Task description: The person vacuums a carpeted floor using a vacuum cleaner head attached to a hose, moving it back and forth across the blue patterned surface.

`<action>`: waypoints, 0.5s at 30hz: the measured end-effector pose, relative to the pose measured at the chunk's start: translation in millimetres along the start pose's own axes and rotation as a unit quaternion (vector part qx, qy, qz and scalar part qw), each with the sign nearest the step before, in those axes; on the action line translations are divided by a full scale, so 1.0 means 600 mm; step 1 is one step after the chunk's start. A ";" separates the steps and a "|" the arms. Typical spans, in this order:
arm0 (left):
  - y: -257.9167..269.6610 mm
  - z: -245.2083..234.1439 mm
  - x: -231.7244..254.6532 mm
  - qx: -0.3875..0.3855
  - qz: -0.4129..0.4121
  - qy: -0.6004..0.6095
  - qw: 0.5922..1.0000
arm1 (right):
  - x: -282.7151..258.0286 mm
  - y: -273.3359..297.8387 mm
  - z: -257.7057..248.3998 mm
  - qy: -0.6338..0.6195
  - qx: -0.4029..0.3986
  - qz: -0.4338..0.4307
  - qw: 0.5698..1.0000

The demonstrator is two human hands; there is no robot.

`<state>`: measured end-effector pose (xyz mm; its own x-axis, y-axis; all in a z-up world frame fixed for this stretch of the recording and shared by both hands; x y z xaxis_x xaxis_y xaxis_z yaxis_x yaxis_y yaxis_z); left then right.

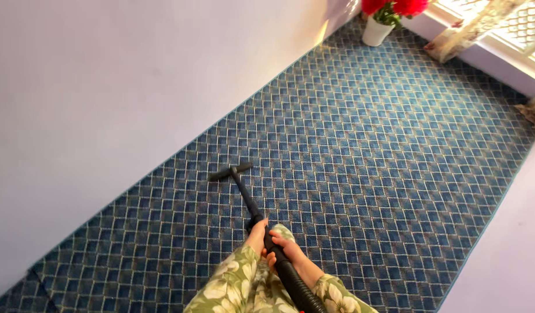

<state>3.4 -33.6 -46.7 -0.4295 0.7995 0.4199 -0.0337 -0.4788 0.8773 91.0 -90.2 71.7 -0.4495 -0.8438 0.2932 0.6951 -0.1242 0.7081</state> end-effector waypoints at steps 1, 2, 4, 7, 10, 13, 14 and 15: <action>0.010 0.006 -0.003 -0.017 0.020 0.029 0.999 | 0.010 0.000 -0.009 -0.003 -0.002 0.003 1.000; 0.015 0.010 0.001 -0.035 0.040 0.058 0.997 | 0.016 -0.003 -0.014 -0.007 -0.005 0.005 1.000; 0.021 -0.001 -0.010 -0.022 0.029 0.036 0.999 | 0.030 -0.010 -0.023 -0.009 -0.019 -0.002 1.000; 0.035 -0.013 -0.055 -0.022 0.016 0.049 0.998 | 0.065 -0.001 -0.053 0.011 -0.017 -0.010 1.000; 0.055 -0.045 -0.091 -0.013 0.016 0.062 0.998 | 0.112 0.006 -0.066 0.018 -0.003 -0.009 1.000; 0.061 -0.042 -0.111 -0.009 -0.005 0.049 0.999 | 0.129 0.030 -0.065 0.023 0.015 -0.017 0.999; 0.061 -0.043 -0.115 -0.007 -0.016 0.041 0.999 | 0.134 0.035 -0.060 0.026 0.019 -0.018 0.999; 0.061 -0.046 -0.115 -0.007 -0.009 0.048 0.999 | 0.141 0.037 -0.055 0.019 0.021 -0.015 0.999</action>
<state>7.1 -116.2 -50.1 -0.5129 0.7697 0.3801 -0.0545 -0.4711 0.8804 87.0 -181.4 90.5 -0.4466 -0.8598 0.2475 0.6569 -0.1273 0.7431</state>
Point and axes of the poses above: each hand's wrist, its own y-axis away from the middle knuckle, its own z-axis out of the palm, x = y × z, the point moved 7 cm from there along -y, towards the middle knuckle, and after that the axes turned 10 degrees about z, right-handed, at the moved point
